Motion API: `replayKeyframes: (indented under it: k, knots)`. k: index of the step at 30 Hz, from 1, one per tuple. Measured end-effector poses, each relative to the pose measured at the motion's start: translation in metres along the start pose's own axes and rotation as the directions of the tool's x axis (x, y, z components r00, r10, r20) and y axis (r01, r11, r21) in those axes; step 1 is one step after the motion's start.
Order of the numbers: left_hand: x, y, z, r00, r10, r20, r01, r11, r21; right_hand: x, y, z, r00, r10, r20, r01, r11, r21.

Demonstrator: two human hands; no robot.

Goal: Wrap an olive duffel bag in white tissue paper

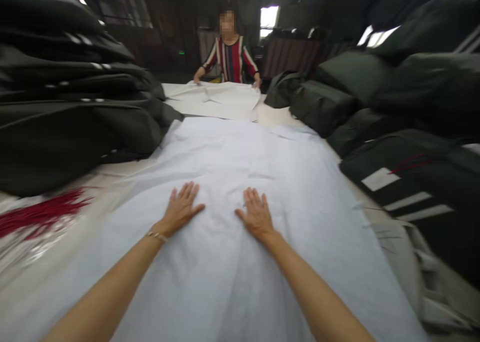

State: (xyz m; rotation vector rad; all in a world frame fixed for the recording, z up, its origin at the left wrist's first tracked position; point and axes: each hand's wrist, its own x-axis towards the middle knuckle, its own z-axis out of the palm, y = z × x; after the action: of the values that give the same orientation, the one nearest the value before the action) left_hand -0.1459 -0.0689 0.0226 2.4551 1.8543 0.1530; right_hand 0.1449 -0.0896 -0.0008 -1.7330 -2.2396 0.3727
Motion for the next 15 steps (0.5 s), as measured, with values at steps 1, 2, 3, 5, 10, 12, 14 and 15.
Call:
replayKeyframes:
  k: [1, 2, 3, 5, 10, 12, 14, 15]
  knots:
    - [0.005, 0.002, -0.003, 0.999, -0.016, 0.031, 0.015, 1.000, 0.022, 0.006, 0.005, 0.002, 1.000, -0.011, -0.013, 0.011, 1.000, -0.024]
    - [0.010, 0.002, -0.006, 0.998, -0.026, 0.059, 0.024, 0.999, 0.032, 0.010, 0.008, 0.004, 1.000, -0.014, -0.022, 0.013, 0.999, -0.037]
    - [0.013, 0.002, -0.008, 0.996, -0.030, 0.084, 0.027, 0.999, 0.031, 0.011, 0.011, 0.003, 0.999, -0.005, -0.033, 0.004, 0.999, -0.046]
    - [0.008, -0.002, -0.014, 0.995, -0.034, 0.096, 0.033, 0.999, 0.009, 0.001, 0.011, -0.005, 0.997, 0.012, -0.070, -0.016, 0.998, -0.054]
    - [-0.086, -0.032, -0.057, 0.993, 0.080, 0.082, -0.072, 0.992, -0.104, -0.106, -0.023, -0.038, 0.983, -0.087, -0.161, 0.082, 0.996, -0.039]
    - [-0.155, -0.056, -0.078, 0.990, 0.114, 0.081, -0.102, 0.985, -0.137, -0.164, -0.049, -0.042, 0.987, -0.102, -0.125, 0.109, 0.993, 0.049]
    - [-0.231, -0.082, -0.096, 0.998, 0.055, 0.037, -0.047, 0.982, -0.183, -0.212, -0.072, -0.038, 0.999, 0.023, -0.035, -0.015, 0.978, 0.208]
    - [-0.271, -0.095, -0.103, 0.999, -0.042, -0.003, 0.040, 0.968, -0.247, -0.228, -0.080, -0.033, 0.989, 0.146, 0.033, -0.149, 0.947, 0.284]
